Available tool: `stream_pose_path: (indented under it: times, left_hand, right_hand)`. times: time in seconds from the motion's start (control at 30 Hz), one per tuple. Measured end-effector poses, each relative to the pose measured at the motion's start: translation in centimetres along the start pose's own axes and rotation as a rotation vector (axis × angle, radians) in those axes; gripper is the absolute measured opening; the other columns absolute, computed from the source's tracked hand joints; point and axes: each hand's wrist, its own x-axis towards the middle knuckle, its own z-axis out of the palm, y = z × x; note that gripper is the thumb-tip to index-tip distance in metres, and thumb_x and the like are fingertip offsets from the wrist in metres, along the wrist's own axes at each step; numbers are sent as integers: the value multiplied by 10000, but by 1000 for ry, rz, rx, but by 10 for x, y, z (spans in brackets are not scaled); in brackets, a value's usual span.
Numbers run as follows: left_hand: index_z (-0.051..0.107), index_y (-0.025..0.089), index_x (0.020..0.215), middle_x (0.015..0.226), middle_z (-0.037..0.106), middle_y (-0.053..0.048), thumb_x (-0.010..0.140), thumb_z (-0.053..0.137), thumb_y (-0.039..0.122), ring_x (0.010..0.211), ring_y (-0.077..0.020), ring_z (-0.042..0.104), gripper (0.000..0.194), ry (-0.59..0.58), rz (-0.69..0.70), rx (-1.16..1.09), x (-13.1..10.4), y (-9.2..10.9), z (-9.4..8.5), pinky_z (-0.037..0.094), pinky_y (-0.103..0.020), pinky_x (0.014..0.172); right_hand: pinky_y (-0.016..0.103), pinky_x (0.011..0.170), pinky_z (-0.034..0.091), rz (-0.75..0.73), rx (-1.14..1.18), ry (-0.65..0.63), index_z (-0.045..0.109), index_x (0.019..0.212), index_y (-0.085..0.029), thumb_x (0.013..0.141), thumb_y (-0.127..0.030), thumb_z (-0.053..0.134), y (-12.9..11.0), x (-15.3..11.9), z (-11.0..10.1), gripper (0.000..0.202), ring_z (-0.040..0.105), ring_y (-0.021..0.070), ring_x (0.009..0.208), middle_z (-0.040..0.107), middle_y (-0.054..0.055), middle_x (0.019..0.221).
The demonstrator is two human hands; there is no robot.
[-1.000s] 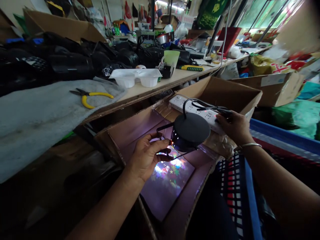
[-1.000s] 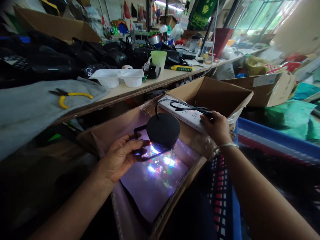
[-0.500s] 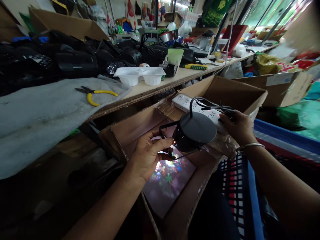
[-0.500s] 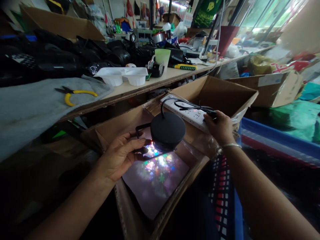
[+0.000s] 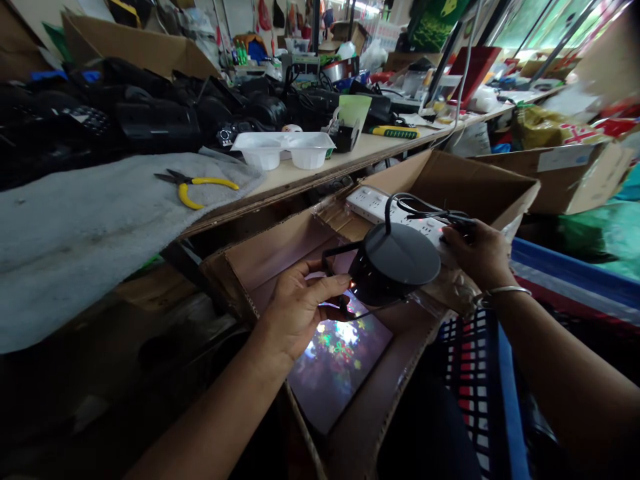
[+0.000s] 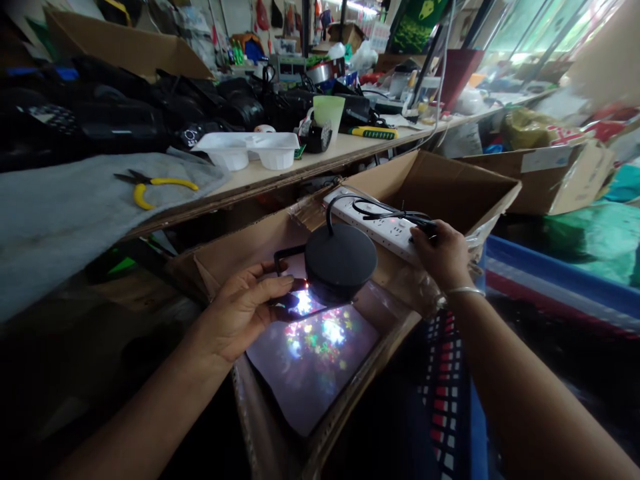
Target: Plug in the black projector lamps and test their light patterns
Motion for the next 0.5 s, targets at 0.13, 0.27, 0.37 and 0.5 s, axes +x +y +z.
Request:
stream_pose_path:
  times: [0.13, 0.27, 0.37, 0.5]
  left_hand:
    - [569, 120, 822, 696, 643, -51, 617, 701, 122, 521, -117, 560, 243, -7, -33, -11, 0, -1, 0, 516, -278, 452]
    - [564, 119, 825, 693, 647, -54, 614, 699, 127, 514, -120, 563, 251, -14, -43, -8, 0, 0, 0, 513, -281, 452]
    - [560, 123, 819, 686, 643, -50, 595, 712, 143, 519, -128, 567, 271, -22, -39, -10, 0, 1, 1, 516, -294, 455]
    - [555, 125, 810, 681, 639, -56, 577, 720, 148, 572, -152, 588, 286, -24, -29, -15, 0, 2, 2, 514, -283, 450]
  right_hand:
    - [263, 577, 394, -8, 17, 3, 665, 856, -155, 722, -383, 556, 1, -1, 1, 286, 604, 205, 689, 669, 88, 750]
    - [274, 575, 389, -38, -19, 18, 660, 853, -152, 725, -396, 537, 3, 0, 3, 302, 601, 223, 707, 666, 103, 760]
    - [281, 575, 391, -34, -16, 33, 655, 849, -159, 724, -425, 534, 8, 1, 6, 317, 598, 231, 711, 661, 102, 760]
    - [272, 557, 383, -39, 13, 38, 648, 849, -165, 723, -436, 537, 13, 2, 10, 319, 585, 213, 670, 654, 89, 741]
